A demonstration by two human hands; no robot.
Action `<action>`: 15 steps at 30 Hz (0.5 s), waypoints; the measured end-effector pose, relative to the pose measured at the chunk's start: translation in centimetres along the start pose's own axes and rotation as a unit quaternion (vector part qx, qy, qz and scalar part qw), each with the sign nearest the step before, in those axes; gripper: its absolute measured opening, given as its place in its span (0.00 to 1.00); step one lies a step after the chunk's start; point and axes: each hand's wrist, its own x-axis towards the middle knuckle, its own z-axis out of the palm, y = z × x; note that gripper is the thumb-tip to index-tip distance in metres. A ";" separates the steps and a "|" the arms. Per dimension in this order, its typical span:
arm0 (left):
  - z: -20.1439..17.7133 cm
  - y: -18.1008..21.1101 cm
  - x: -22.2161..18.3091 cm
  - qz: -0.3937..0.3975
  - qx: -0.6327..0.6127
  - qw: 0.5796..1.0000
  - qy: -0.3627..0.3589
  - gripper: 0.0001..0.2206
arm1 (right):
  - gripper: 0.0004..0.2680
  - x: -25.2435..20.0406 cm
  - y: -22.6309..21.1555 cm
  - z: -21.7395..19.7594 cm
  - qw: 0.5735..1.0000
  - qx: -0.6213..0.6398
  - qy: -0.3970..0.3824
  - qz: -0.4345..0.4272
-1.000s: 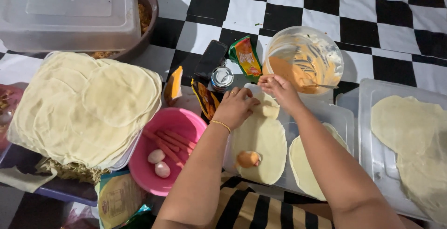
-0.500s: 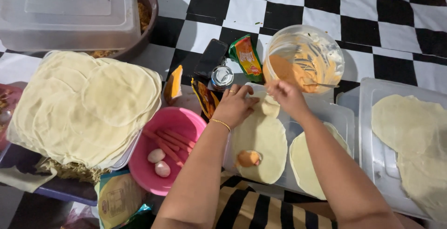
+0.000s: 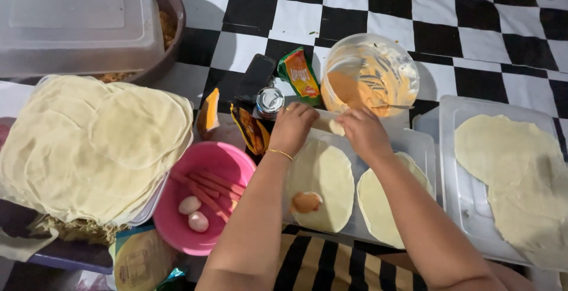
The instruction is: Preparing food rolls by applying sauce, sausage, and egg fillings to thin wrappers and rolling them into cylinders.
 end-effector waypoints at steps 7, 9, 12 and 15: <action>0.3 -0.3 -0.5 -0.005 0.038 0.999 -0.021 0.20 | 0.18 -0.6 -1.1 -0.7 0.993 -0.106 -0.042 0.002; 0.5 -0.4 -0.3 -0.023 0.030 0.999 -0.012 0.19 | 0.19 0.0 -0.8 -0.5 0.996 -0.084 -0.031 0.011; -1.8 0.3 -0.7 -0.023 -0.028 0.999 -0.020 0.17 | 0.17 0.7 -1.2 -1.8 0.993 0.082 0.064 0.050; -4.9 2.8 -2.0 -0.072 -0.383 0.913 -0.117 0.29 | 0.17 0.3 -4.7 -6.5 0.948 0.273 0.103 0.123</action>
